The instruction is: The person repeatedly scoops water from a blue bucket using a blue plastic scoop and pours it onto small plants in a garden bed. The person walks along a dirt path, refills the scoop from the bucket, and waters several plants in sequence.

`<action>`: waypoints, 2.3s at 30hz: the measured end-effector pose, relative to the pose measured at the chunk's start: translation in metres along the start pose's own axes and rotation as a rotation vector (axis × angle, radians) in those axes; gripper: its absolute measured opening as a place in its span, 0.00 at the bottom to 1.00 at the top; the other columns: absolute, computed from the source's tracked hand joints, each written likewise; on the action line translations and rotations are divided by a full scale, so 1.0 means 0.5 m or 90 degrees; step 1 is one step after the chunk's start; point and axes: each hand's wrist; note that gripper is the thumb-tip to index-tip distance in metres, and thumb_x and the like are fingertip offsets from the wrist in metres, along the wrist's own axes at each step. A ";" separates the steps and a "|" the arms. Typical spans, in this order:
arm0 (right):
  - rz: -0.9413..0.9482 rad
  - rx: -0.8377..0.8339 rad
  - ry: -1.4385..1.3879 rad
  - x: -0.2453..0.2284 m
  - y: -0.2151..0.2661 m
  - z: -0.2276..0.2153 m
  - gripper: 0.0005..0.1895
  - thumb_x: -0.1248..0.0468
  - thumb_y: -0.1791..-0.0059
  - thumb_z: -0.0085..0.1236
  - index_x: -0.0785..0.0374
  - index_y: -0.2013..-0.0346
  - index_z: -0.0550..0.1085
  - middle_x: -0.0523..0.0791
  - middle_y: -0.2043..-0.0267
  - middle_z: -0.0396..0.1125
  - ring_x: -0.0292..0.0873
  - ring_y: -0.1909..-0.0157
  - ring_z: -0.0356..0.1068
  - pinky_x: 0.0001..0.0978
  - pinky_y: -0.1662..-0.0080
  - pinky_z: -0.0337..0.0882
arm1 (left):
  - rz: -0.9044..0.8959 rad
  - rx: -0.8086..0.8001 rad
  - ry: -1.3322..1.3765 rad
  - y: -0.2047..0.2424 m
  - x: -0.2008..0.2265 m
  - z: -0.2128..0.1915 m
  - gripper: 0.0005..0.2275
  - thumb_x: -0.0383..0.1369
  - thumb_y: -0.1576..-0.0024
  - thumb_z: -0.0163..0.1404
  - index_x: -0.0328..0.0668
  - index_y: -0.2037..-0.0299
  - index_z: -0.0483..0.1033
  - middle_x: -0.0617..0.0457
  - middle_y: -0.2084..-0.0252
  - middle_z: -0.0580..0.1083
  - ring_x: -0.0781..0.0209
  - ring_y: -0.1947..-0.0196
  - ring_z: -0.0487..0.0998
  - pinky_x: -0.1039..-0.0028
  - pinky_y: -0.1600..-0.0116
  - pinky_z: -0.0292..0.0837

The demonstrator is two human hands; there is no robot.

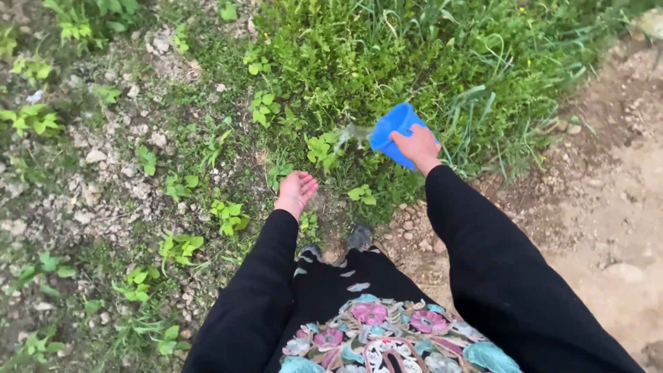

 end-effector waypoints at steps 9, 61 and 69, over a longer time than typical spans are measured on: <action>-0.043 0.014 0.076 0.041 -0.054 0.020 0.35 0.32 0.54 0.54 0.59 0.52 0.73 0.53 0.46 0.67 0.60 0.40 0.66 0.62 0.43 0.63 | 0.003 0.083 0.084 -0.045 -0.072 0.016 0.11 0.33 0.42 0.46 0.38 0.52 0.69 0.49 0.56 0.66 0.50 0.50 0.74 0.56 0.43 0.80; 0.452 -0.585 -0.772 -0.325 0.356 0.442 0.34 0.50 0.49 0.53 0.52 0.30 0.58 0.46 0.24 0.53 0.53 0.23 0.50 0.74 0.29 0.44 | 0.203 0.014 0.769 0.383 -0.113 -0.409 0.10 0.28 0.44 0.49 0.35 0.53 0.74 0.45 0.48 0.73 0.48 0.42 0.75 0.56 0.36 0.76; 0.444 -0.656 -0.641 -0.537 0.566 0.549 0.18 0.57 0.50 0.54 0.59 0.50 0.64 0.51 0.51 0.65 0.57 0.46 0.67 0.68 0.44 0.63 | 0.328 0.075 0.907 0.579 -0.205 -0.648 0.11 0.28 0.43 0.47 0.35 0.50 0.72 0.45 0.47 0.71 0.49 0.43 0.74 0.60 0.38 0.77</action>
Point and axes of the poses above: each hand's wrist, its own y-axis away from the middle knuckle, its own z-axis out of the palm, x = y × z
